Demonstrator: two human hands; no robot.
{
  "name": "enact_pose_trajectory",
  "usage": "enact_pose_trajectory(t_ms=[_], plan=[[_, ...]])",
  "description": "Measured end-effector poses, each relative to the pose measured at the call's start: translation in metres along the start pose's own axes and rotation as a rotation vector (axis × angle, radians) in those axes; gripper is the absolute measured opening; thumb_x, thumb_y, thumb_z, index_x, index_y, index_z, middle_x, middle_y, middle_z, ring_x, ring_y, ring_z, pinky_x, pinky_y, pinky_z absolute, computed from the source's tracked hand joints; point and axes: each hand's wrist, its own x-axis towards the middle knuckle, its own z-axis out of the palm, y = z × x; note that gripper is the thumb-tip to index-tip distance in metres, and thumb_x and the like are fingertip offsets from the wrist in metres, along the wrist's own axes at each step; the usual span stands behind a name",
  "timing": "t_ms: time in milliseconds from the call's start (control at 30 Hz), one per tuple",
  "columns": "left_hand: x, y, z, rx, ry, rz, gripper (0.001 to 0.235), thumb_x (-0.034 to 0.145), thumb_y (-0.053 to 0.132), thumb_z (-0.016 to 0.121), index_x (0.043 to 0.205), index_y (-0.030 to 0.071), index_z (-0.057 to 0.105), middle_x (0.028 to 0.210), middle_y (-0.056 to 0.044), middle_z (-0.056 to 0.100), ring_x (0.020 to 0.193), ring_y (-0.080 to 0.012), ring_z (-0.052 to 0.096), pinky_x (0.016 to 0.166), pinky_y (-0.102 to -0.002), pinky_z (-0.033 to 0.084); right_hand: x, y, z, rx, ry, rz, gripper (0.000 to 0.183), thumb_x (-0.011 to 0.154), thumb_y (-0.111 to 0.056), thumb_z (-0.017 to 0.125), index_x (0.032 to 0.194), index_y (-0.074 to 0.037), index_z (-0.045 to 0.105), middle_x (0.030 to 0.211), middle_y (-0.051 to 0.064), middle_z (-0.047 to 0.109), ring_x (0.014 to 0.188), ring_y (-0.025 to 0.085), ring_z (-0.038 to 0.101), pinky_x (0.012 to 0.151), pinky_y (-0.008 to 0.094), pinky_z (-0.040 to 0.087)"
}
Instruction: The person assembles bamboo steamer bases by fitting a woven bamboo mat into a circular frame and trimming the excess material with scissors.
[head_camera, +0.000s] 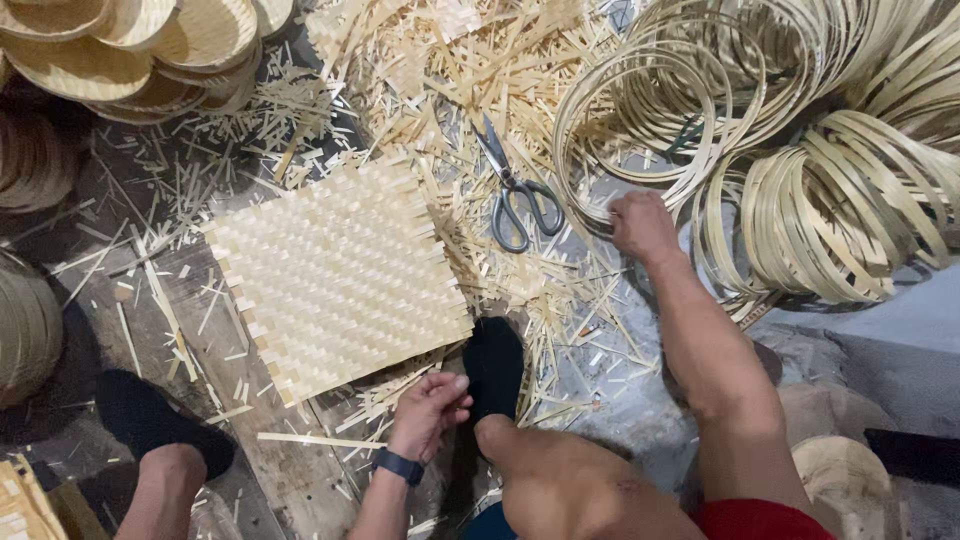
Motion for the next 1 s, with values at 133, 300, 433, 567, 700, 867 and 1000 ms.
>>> enact_pose_trajectory(t_ms=[133, 300, 433, 567, 700, 867, 1000], plan=[[0.002, 0.007, -0.003, -0.052, -0.012, 0.111, 0.024, 0.084, 0.009, 0.08, 0.102, 0.004, 0.065, 0.085, -0.007, 0.072, 0.071, -0.0174, 0.071, 0.06, -0.03, 0.059, -0.001, -0.006, -0.003, -0.045, -0.018, -0.042, 0.024, 0.072, -0.003, 0.075, 0.096, -0.006, 0.078, 0.092, 0.019, 0.071, 0.09, 0.038, 0.065, 0.085, 0.049, 0.05], [-0.001, 0.021, -0.014, 0.056, 0.068, 0.13, 0.026, 0.085, 0.013, 0.08, 0.105, 0.002, 0.068, 0.087, -0.007, 0.073, 0.072, -0.0162, 0.071, 0.061, -0.029, 0.059, -0.011, -0.023, -0.018, -0.046, 0.099, -0.103, 0.016, 0.08, -0.01, 0.078, 0.096, -0.009, 0.077, 0.085, 0.012, 0.07, 0.085, 0.033, 0.067, 0.083, 0.044, 0.053], [-0.018, 0.038, -0.001, 0.271, -0.009, 0.149, 0.026, 0.089, 0.019, 0.078, 0.105, 0.0, 0.072, 0.089, -0.011, 0.075, 0.074, -0.0176, 0.072, 0.064, -0.031, 0.059, -0.011, -0.052, -0.051, -0.121, 0.303, -0.142, 0.017, 0.084, -0.005, 0.076, 0.101, -0.008, 0.077, 0.085, 0.009, 0.07, 0.083, 0.029, 0.067, 0.078, 0.044, 0.054], [-0.04, 0.086, 0.026, 0.622, 0.041, 0.487, 0.039, 0.094, 0.038, 0.069, 0.114, 0.005, 0.078, 0.098, -0.014, 0.08, 0.081, -0.0214, 0.072, 0.074, -0.033, 0.058, -0.017, -0.115, -0.093, -0.034, 0.268, -0.278, 0.011, 0.088, 0.0, 0.074, 0.093, -0.009, 0.076, 0.079, 0.009, 0.066, 0.074, 0.026, 0.062, 0.066, 0.042, 0.049], [-0.039, 0.167, 0.028, 0.148, 0.015, 0.632, 0.061, 0.098, 0.058, 0.047, 0.135, 0.011, 0.058, 0.123, -0.005, 0.071, 0.114, -0.0169, 0.069, 0.092, -0.031, 0.059, -0.029, -0.218, -0.105, 0.17, 0.141, -0.591, 0.004, 0.087, -0.009, 0.074, 0.088, -0.005, 0.073, 0.074, 0.006, 0.059, 0.07, 0.025, 0.059, 0.064, 0.042, 0.047], [-0.05, 0.218, -0.008, -0.86, -1.185, 0.476, 0.054, 0.129, 0.036, 0.034, 0.131, -0.014, 0.054, 0.095, -0.018, 0.059, 0.085, -0.0302, 0.057, 0.074, -0.043, 0.049, -0.018, -0.286, -0.117, 0.535, 0.124, -0.746, 0.019, 0.082, -0.014, 0.08, 0.096, -0.002, 0.074, 0.083, 0.01, 0.061, 0.077, 0.029, 0.059, 0.069, 0.042, 0.046], [-0.059, 0.205, -0.028, -0.553, -0.104, 0.518, 0.042, 0.099, 0.048, 0.051, 0.098, 0.006, 0.058, 0.082, -0.006, 0.06, 0.074, -0.0186, 0.058, 0.066, -0.034, 0.052, 0.001, -0.296, -0.099, 0.559, 0.067, -0.69, 0.013, 0.085, -0.012, 0.083, 0.083, -0.006, 0.072, 0.077, 0.007, 0.062, 0.072, 0.025, 0.058, 0.068, 0.04, 0.044]])
